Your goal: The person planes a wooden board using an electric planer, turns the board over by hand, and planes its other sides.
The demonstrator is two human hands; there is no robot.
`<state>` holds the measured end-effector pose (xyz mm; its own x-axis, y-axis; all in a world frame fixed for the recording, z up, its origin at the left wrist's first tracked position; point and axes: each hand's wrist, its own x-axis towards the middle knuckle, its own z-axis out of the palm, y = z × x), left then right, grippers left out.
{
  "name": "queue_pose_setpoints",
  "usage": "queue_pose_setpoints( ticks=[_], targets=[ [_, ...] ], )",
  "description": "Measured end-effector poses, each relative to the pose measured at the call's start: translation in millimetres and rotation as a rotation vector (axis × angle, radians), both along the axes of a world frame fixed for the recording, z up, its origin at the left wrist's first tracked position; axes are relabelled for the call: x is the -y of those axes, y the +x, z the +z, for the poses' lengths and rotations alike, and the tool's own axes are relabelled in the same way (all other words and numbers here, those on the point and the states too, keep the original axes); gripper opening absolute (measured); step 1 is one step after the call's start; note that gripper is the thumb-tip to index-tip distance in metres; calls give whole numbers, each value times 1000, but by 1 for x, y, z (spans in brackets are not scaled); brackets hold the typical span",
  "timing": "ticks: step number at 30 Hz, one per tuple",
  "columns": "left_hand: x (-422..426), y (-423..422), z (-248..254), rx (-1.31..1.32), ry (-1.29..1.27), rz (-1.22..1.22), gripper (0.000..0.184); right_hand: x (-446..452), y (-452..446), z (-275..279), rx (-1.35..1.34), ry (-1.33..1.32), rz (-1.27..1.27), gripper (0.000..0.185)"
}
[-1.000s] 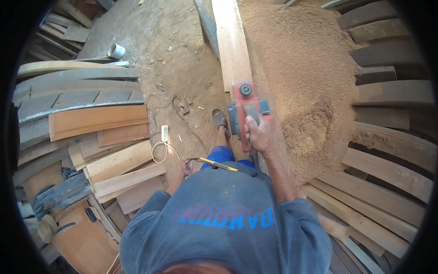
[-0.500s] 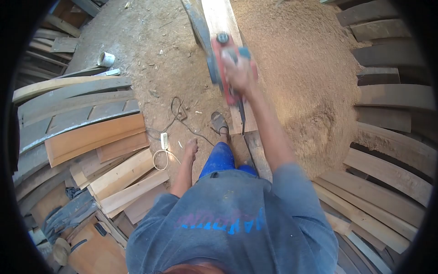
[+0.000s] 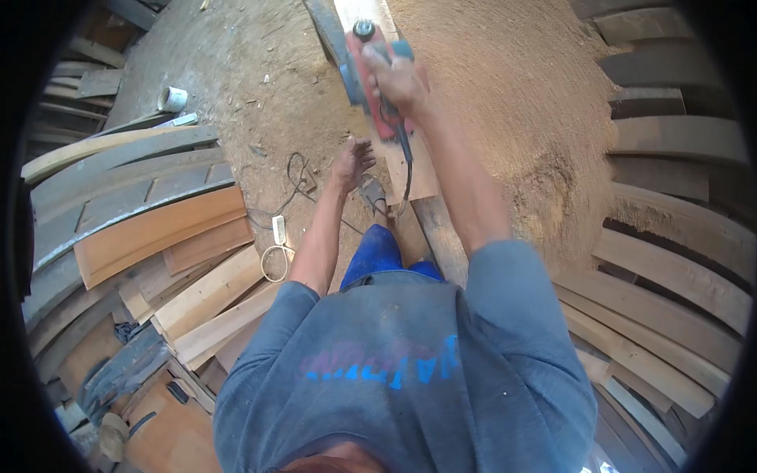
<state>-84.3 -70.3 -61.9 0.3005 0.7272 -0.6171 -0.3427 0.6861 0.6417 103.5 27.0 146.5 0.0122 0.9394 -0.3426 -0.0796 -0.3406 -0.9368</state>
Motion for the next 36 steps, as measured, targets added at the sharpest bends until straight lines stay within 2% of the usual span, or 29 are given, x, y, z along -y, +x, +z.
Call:
queue_pose_setpoints(
  ticks=[4, 5, 6, 8, 11, 14, 16, 17, 18, 20, 22, 24, 29, 32, 36],
  targets=[
    [-1, 2, -40, 258, -9, 1, 82, 131, -1, 5, 49, -98, 51, 30],
    [2, 1, -34, 238, -33, -5, 84, 170, -1, 7, 149, -16, 99, 29],
    [2, 0, -21, 218, -54, -8, 87, 208, 5, -4, 208, -85, 141, 39],
    [1, 4, 2, 161, -106, 1, 90, 281, 3, 8, 189, -159, 149, 44],
    [4, 9, 21, 95, -170, 29, 93, 329, 2, 8, 267, -155, 141, 46],
    [5, 13, 17, 126, -137, 43, 92, 299, -6, 3, 357, -8, 57, 46],
    [7, 7, -13, 143, -97, 69, 91, 249, -12, 8, 332, 80, 20, 46],
    [9, 2, -15, 177, -112, 23, 90, 223, -16, 6, 329, 81, 19, 38],
    [8, 3, -9, 197, -60, 75, 90, 195, -19, 4, 329, 84, 18, 32],
    [10, 18, 21, 238, 41, 182, 91, 134, -23, 8, 312, 66, -3, 36],
    [9, 18, 33, 186, -72, 164, 85, 65, -24, 5, 401, 108, 27, 44],
    [10, 8, 2, 232, -215, 96, 75, -3, -26, 13, 435, 117, 42, 50],
    [9, 9, 15, 182, -129, 35, 90, -151, -20, -8, 314, 57, -57, 54],
    [13, 4, -6, 208, -88, 12, 89, -155, -10, -13, 213, 18, -3, 53],
    [10, 7, 3, 230, -112, 32, 83, -104, -5, -20, 164, 18, 9, 48]
  ],
)
